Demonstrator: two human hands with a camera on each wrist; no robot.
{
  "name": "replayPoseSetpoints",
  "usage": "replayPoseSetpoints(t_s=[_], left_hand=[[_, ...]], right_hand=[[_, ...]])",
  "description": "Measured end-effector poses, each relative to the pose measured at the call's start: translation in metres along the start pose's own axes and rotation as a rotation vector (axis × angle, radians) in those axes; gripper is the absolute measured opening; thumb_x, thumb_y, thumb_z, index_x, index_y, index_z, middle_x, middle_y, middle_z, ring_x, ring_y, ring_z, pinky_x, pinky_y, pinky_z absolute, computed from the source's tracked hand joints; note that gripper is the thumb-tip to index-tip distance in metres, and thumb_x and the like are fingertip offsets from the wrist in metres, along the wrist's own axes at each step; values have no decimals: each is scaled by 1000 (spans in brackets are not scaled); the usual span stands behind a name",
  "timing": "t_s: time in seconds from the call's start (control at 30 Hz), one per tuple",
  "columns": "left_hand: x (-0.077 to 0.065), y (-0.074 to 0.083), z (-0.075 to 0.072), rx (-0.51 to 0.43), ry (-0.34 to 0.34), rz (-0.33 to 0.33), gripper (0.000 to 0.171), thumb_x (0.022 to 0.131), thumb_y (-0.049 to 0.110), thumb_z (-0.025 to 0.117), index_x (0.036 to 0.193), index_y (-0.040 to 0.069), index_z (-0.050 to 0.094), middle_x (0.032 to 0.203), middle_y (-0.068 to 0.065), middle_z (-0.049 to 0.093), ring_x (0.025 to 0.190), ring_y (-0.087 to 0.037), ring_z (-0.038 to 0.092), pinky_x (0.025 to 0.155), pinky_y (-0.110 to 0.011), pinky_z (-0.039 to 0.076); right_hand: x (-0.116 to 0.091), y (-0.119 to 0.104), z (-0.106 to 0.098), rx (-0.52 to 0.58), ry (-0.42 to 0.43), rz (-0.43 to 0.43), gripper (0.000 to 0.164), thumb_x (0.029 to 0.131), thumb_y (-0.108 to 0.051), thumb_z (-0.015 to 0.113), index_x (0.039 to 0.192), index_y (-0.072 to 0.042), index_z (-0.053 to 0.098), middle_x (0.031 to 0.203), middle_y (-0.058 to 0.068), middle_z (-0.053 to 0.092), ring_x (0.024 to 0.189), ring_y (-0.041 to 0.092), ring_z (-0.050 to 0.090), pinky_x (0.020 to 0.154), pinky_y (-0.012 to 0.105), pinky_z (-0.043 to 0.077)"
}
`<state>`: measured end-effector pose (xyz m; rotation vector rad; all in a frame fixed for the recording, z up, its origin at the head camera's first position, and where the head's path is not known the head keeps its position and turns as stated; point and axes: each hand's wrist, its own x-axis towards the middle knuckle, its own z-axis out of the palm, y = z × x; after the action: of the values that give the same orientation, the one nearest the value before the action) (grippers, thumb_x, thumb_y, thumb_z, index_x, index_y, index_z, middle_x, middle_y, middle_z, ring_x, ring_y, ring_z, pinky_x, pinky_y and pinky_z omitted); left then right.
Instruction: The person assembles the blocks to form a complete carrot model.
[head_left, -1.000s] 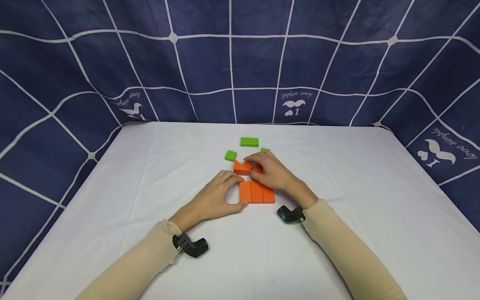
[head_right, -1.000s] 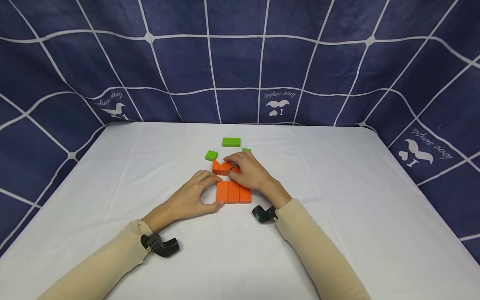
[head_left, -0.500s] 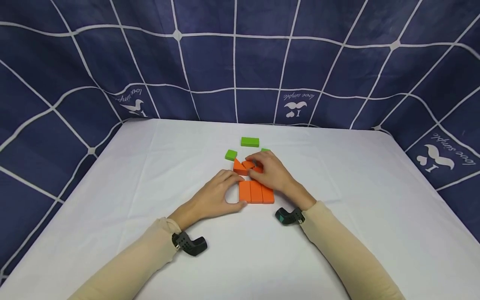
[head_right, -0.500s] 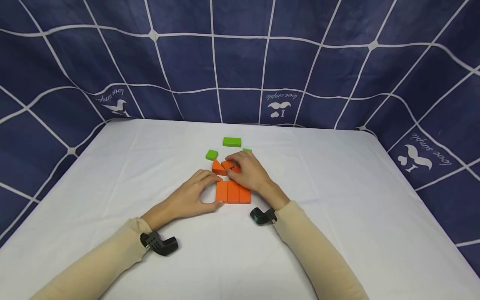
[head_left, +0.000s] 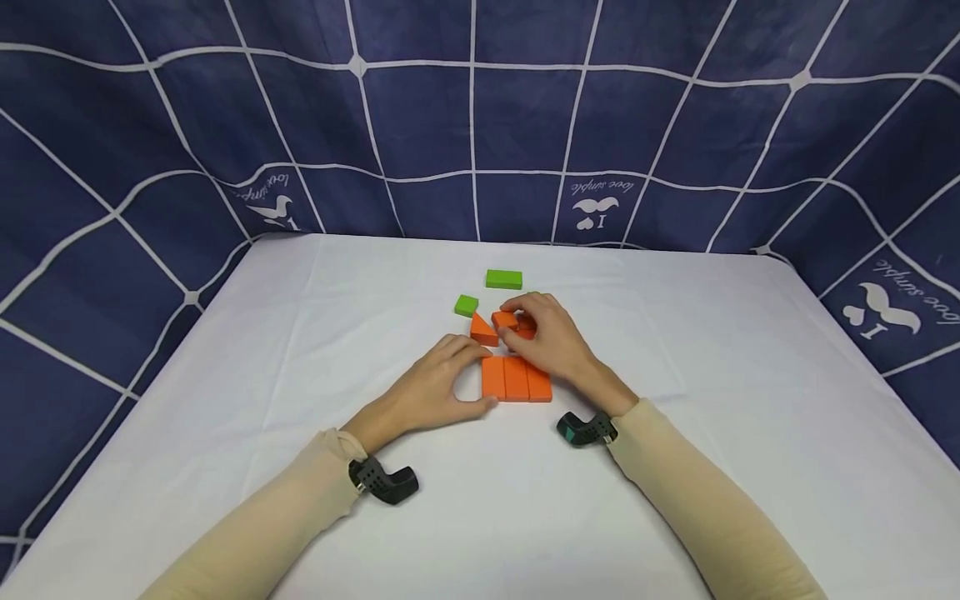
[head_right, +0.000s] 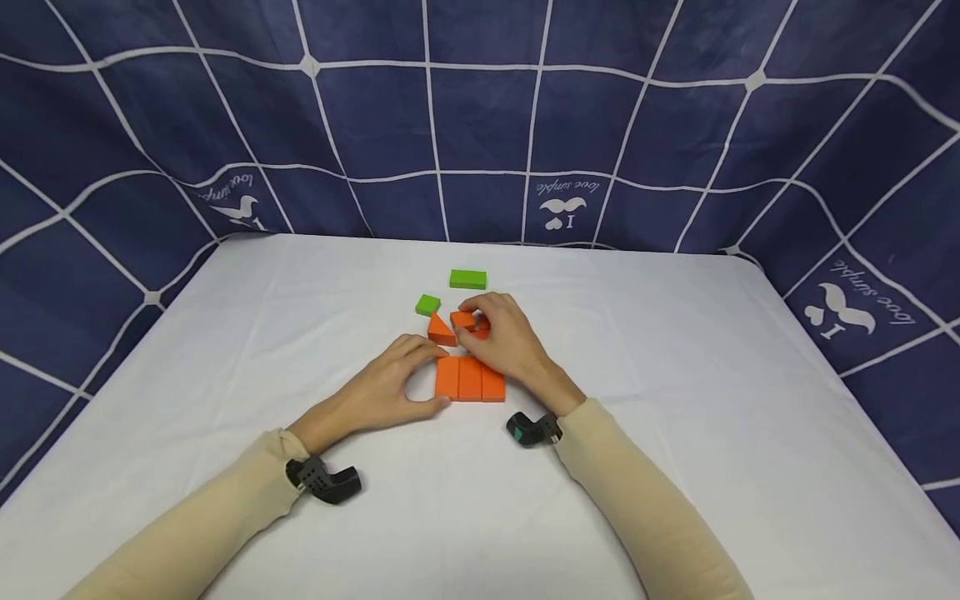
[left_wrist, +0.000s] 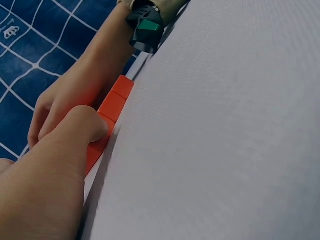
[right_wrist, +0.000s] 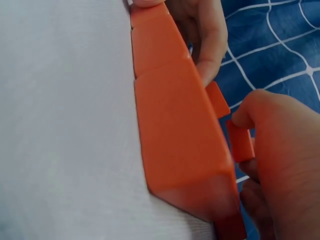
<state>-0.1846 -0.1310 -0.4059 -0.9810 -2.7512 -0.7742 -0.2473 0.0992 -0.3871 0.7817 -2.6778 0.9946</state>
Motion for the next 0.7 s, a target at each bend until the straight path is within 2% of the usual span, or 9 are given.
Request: replayPoseSetpoints(t_s=[0.3,0.5,0.7], left_hand=[[5,-1,-2,1,15,27,61,86,49,75,133,11,64,135,-3,57,128,-18,48,112,-39,46],[3,0,0,-14,-3,-3,61,87,50,74,135,14,63,137,-1,56,129,-17,48,113,-40,46],[0,0,1,-21,-12,-16,61,86,50,74,134,13,63,136,-1,56,129,-17,47,113,-40,45]], right_hand=[[-1,-6,-10,94,34,-19,34,90,-26,77,118,-9,68,115,6,66,102,25,65,96,40,56],[-6,-2,-10,134,38,-30,33,90,-23,80,118,-9,70,114,6,68,100,23,67,94,40,57],[-14,0,-7,207,42,-8,33,91,-19,80,120,-8,70,116,7,67,105,24,69,99,42,57]])
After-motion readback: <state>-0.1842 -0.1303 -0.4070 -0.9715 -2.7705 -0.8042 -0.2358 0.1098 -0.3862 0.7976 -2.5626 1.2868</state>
